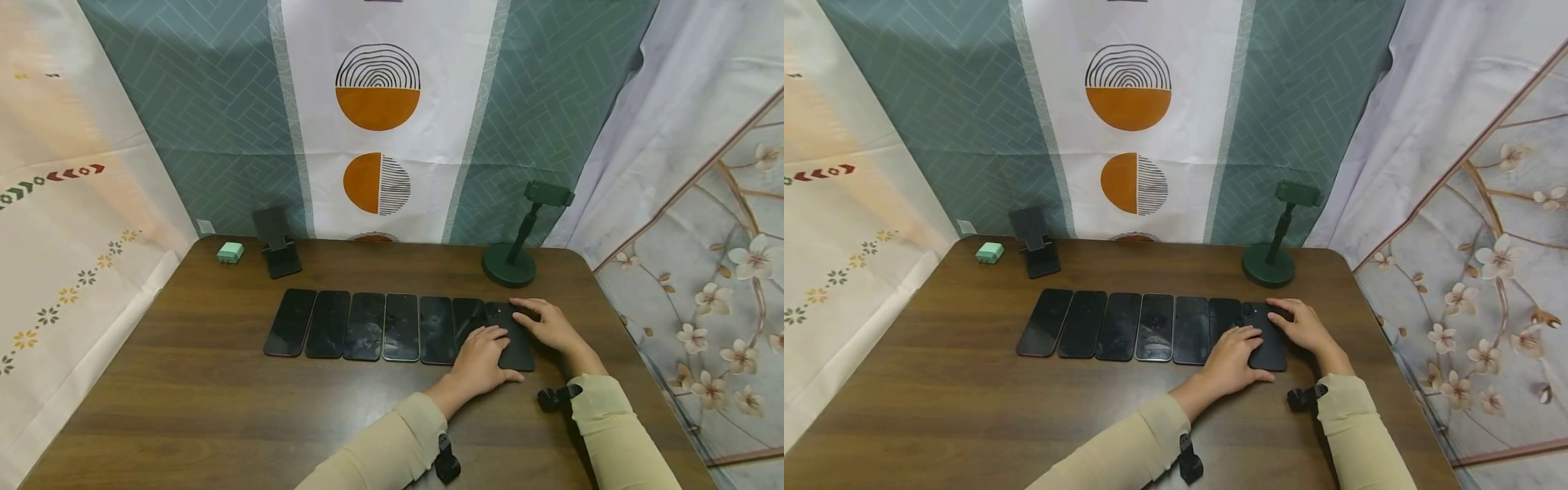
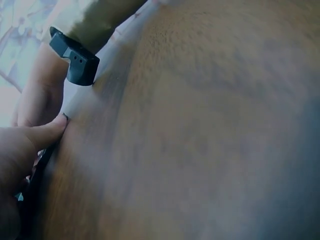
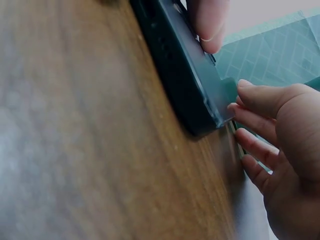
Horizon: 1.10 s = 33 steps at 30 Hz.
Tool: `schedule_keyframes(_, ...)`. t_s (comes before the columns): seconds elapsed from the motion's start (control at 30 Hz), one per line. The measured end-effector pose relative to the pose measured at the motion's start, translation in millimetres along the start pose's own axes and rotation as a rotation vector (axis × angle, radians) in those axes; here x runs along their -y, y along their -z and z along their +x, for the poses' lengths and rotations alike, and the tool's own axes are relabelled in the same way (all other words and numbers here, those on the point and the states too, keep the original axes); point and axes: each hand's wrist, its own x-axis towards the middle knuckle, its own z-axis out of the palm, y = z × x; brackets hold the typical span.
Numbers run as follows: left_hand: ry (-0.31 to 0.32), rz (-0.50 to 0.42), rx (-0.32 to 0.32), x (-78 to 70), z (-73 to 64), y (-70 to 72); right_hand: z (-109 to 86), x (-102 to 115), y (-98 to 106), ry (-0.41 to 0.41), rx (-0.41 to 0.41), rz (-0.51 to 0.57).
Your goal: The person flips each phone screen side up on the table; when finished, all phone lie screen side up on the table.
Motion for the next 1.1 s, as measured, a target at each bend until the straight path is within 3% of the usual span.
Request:
schedule_keyframes(0.27,0.008,-0.041,-0.018,-0.2,1.3,-0.8,-2.5,-2.2,-0.8,0.001,-0.005,0.070)
schedule_keyframes(0.47,-0.002,-0.056,-0.029,0.3,-0.4,0.2,-4.1,-3.8,0.9,0.082,0.002,0.158)
schedule_keyframes(0.8,-0.064,-0.162,-0.062,8.1,-4.5,0.8,-6.2,-8.2,4.9,0.230,0.044,0.446)
schedule_keyframes(0.97,-0.081,-0.184,-0.075,10.9,-3.5,0.8,-3.6,-5.1,4.9,0.263,0.048,0.500)
schedule_keyframes(1.1,-0.054,-0.214,-0.064,11.9,-2.4,3.8,-1.1,0.0,3.9,0.263,0.058,0.523)
